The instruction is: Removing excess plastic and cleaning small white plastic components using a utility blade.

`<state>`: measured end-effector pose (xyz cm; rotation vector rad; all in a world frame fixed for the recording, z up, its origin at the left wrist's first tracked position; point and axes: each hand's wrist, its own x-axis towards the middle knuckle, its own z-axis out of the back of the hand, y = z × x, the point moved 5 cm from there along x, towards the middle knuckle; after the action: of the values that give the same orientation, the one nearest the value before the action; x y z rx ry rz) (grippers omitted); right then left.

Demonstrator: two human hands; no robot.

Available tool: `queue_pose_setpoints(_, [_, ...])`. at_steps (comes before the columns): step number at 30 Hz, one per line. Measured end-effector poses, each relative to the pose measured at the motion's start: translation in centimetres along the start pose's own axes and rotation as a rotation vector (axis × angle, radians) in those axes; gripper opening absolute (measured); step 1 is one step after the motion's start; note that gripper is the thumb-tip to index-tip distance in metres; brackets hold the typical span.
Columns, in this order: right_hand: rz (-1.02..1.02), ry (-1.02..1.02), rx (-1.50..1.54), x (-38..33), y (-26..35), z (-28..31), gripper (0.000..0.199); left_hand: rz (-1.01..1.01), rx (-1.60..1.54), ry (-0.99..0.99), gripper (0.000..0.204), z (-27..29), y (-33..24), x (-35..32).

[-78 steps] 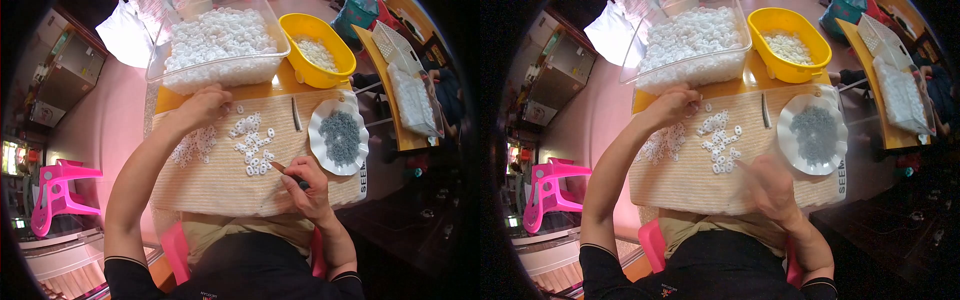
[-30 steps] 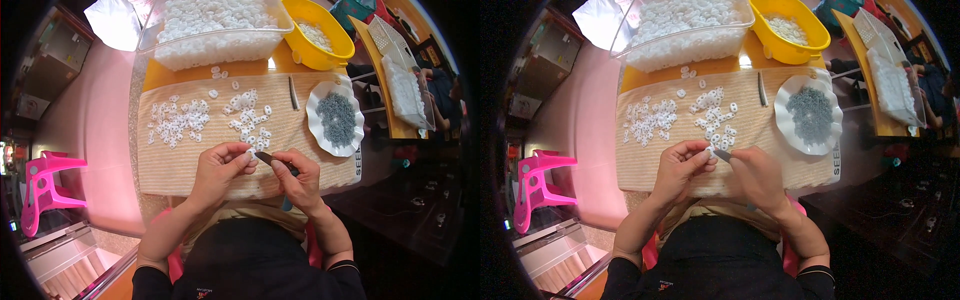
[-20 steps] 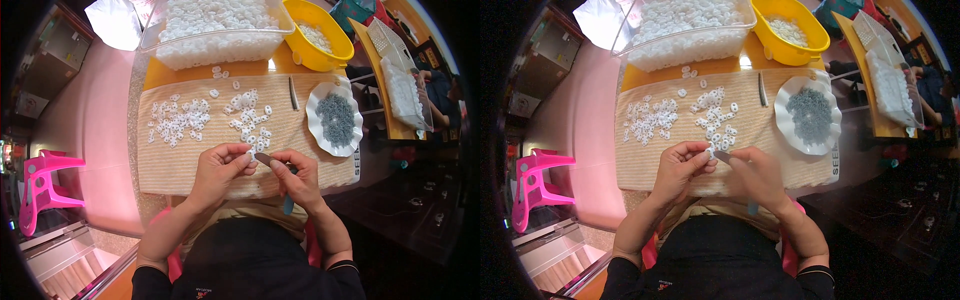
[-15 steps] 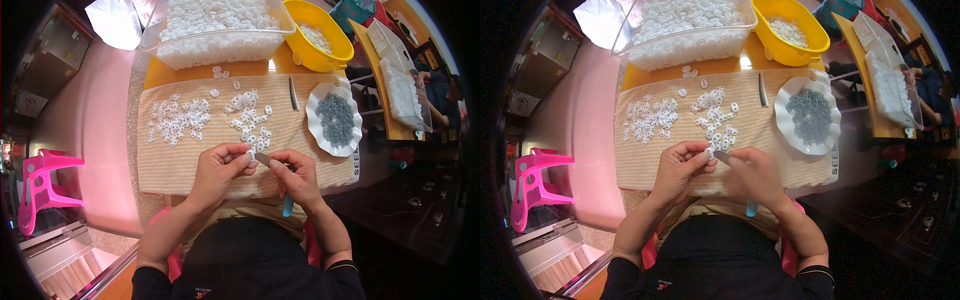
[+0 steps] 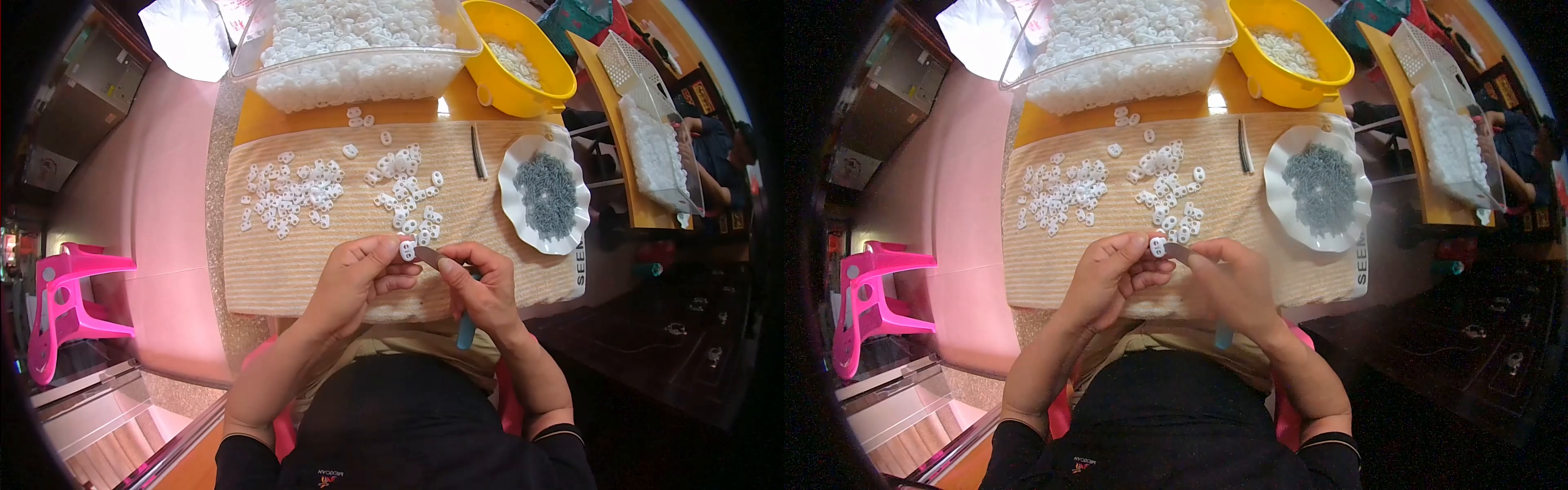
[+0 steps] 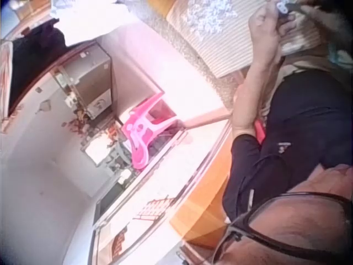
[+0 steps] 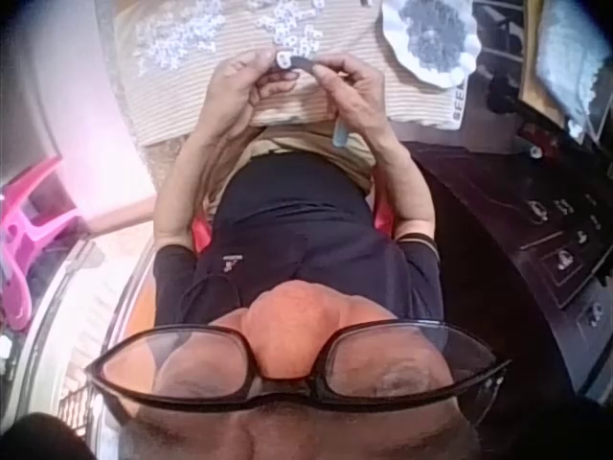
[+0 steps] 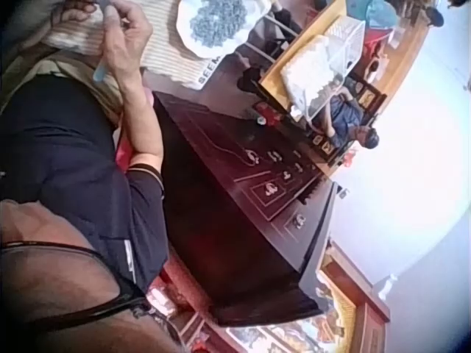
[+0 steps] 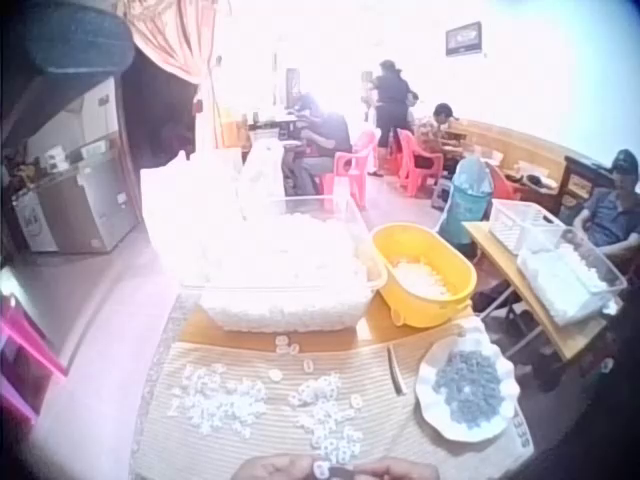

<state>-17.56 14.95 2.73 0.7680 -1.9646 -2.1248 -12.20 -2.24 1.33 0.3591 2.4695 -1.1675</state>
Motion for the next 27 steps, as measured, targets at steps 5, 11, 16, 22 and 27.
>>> queue_pose_setpoints(5, [0.026,0.031,0.005,0.1,-0.1,-0.1,0.021,0.02,0.11,0.025,0.035,0.3,0.3,-0.1])
queue_pose_setpoints(11, [-0.014,0.056,0.002,0.0,0.2,-0.4,0.021,0.007,0.147,0.025,0.031,0.3,0.3,-0.1])
queue_pose_setpoints(16, [-0.014,0.043,-0.057,-0.1,0.0,-0.4,0.018,-0.047,0.233,0.021,0.029,0.2,0.3,-0.1])
queue_pose_setpoints(22, [0.538,-0.055,-0.479,-0.5,1.8,-1.0,0.01,-0.183,0.352,-0.11,0.03,-0.1,0.4,-0.5])
queue_pose_setpoints(27, [0.822,-0.149,-0.81,-2.1,3.2,-2.5,0.019,-0.257,0.316,-0.175,0.027,-0.1,0.9,-0.6])
